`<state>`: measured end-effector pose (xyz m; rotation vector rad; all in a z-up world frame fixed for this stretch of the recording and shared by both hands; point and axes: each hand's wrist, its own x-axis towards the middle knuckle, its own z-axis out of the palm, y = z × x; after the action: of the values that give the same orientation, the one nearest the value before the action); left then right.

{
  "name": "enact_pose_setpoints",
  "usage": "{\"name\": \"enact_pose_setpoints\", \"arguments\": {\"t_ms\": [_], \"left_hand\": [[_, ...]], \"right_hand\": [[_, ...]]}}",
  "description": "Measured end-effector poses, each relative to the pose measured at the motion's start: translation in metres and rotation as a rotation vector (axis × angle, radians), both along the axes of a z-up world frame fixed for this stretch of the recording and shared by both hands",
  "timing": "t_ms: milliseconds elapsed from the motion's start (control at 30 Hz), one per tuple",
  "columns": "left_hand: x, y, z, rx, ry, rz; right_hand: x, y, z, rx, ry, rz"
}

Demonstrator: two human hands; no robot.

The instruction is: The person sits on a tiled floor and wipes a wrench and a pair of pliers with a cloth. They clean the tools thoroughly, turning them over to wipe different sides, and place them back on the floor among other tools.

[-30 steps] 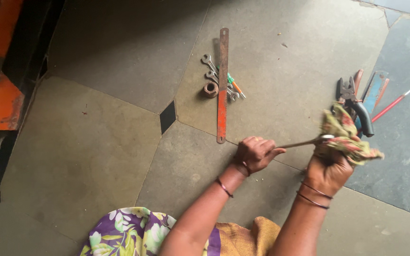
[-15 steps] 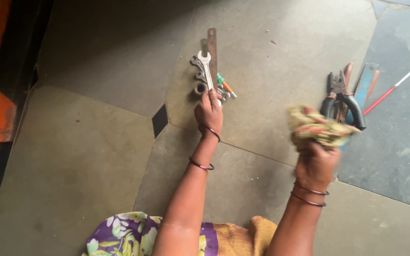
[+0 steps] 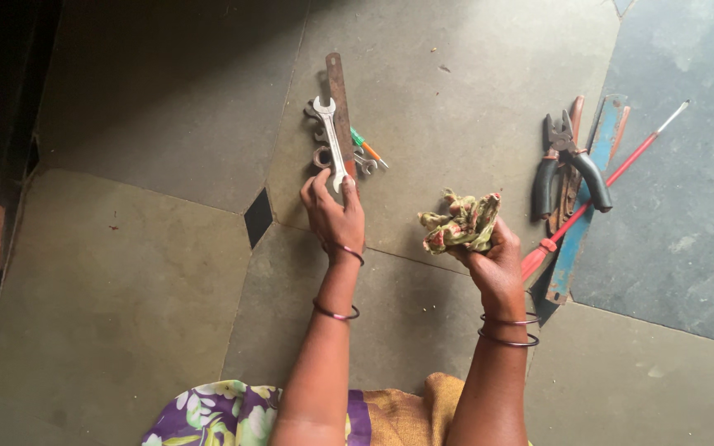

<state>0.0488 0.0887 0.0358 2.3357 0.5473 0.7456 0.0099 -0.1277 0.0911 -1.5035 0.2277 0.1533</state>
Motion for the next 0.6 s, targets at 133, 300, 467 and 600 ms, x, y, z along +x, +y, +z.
{"name": "enact_pose_setpoints", "arguments": {"t_ms": [133,300,467,600], "left_hand": [[-0.010,-0.029,0.028,-0.308,-0.001,-0.037],[-0.014,-0.106,0.012,-0.106,0.053,-0.470],[0.019,-0.200,0.000,-0.111,0.283,-0.665],[0.037,-0.252,0.000,-0.061,0.496,-0.678]], "right_hand": [[-0.003,-0.001,0.015,0.033,-0.073,-0.284],[-0.003,-0.021,0.010,0.206,-0.455,-0.920],[-0.008,-0.042,-0.008,0.434,-0.575,-1.005],[-0.012,-0.047,-0.012,0.393,-0.478,-1.027]]}}
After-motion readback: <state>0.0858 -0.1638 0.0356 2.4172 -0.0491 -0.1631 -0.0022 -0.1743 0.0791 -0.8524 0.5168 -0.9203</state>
